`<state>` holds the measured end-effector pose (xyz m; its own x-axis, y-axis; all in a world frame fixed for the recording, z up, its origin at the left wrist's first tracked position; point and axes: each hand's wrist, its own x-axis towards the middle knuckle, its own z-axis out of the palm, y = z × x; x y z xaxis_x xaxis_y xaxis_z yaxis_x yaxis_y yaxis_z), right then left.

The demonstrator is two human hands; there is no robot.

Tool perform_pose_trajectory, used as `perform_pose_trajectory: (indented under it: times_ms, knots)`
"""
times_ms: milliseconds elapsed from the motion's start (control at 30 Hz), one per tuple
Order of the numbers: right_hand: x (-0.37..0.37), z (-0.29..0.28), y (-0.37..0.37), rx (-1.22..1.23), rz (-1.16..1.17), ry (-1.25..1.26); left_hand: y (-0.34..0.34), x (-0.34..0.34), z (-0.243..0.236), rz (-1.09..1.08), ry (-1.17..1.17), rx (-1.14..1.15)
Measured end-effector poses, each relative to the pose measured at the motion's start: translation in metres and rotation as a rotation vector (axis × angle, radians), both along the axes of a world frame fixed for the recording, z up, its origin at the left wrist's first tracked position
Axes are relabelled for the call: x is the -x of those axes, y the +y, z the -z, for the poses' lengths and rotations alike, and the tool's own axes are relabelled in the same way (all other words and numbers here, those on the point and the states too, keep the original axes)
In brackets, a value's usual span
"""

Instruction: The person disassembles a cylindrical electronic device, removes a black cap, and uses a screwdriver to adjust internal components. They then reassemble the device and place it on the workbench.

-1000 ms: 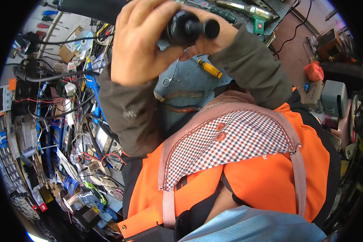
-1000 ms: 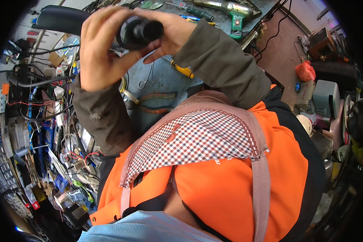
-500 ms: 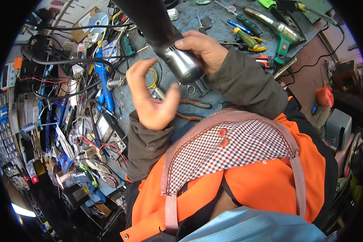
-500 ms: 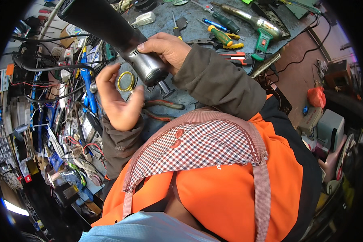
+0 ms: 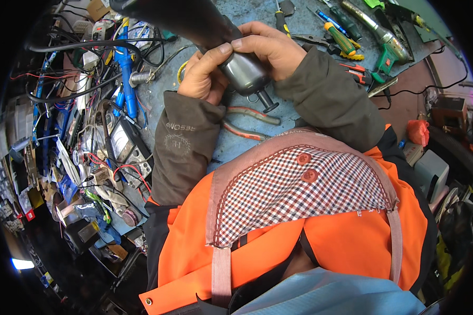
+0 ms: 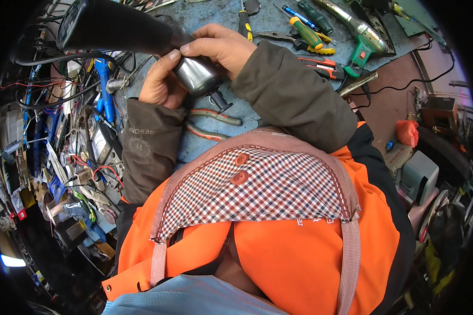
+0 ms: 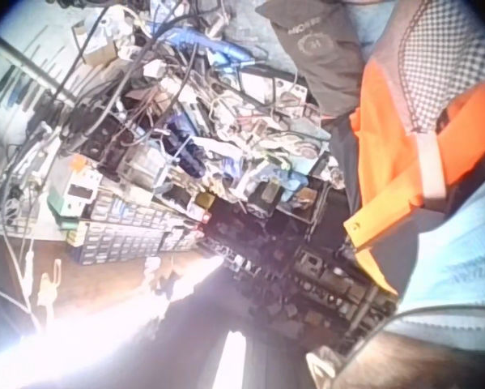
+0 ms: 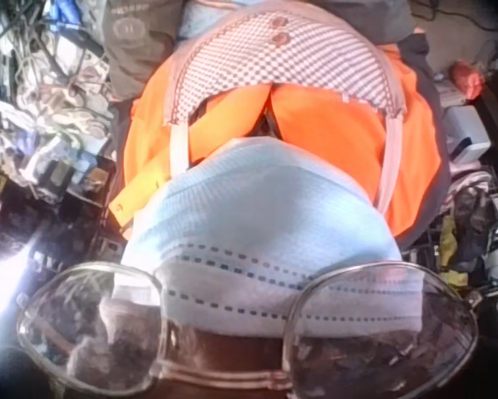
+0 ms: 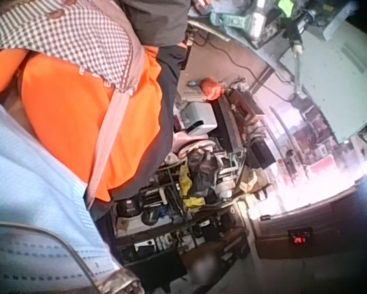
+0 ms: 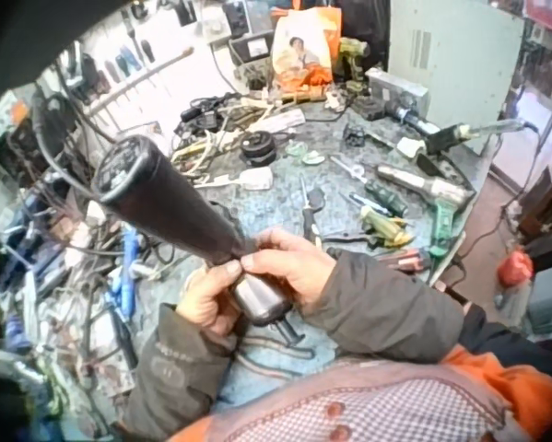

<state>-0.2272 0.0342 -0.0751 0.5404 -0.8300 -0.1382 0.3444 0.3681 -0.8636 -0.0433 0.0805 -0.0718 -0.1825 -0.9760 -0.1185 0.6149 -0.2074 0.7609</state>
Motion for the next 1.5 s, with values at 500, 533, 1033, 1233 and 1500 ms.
perform_pose_trajectory:
  times_ms: [500,533,1033,1233,1500]
  knots:
    - [0.016,-0.021,0.004,0.345,-0.049,0.411,-0.006,-0.016,0.01,0.002,-0.046,0.072]
    - [0.025,-0.032,-0.002,0.441,-0.041,0.455,-0.007,-0.018,0.012,-0.02,-0.05,0.064]
    - [0.111,-0.014,-0.16,0.897,0.31,1.175,-0.008,-0.022,0.019,-0.089,-0.033,-0.061]
    - [0.108,-0.009,-0.147,0.92,0.088,1.317,-0.007,-0.026,0.018,-0.088,0.153,-0.149]
    - [0.1,-0.02,-0.138,0.913,-0.02,1.385,-0.007,-0.024,0.018,-0.095,0.14,-0.155]
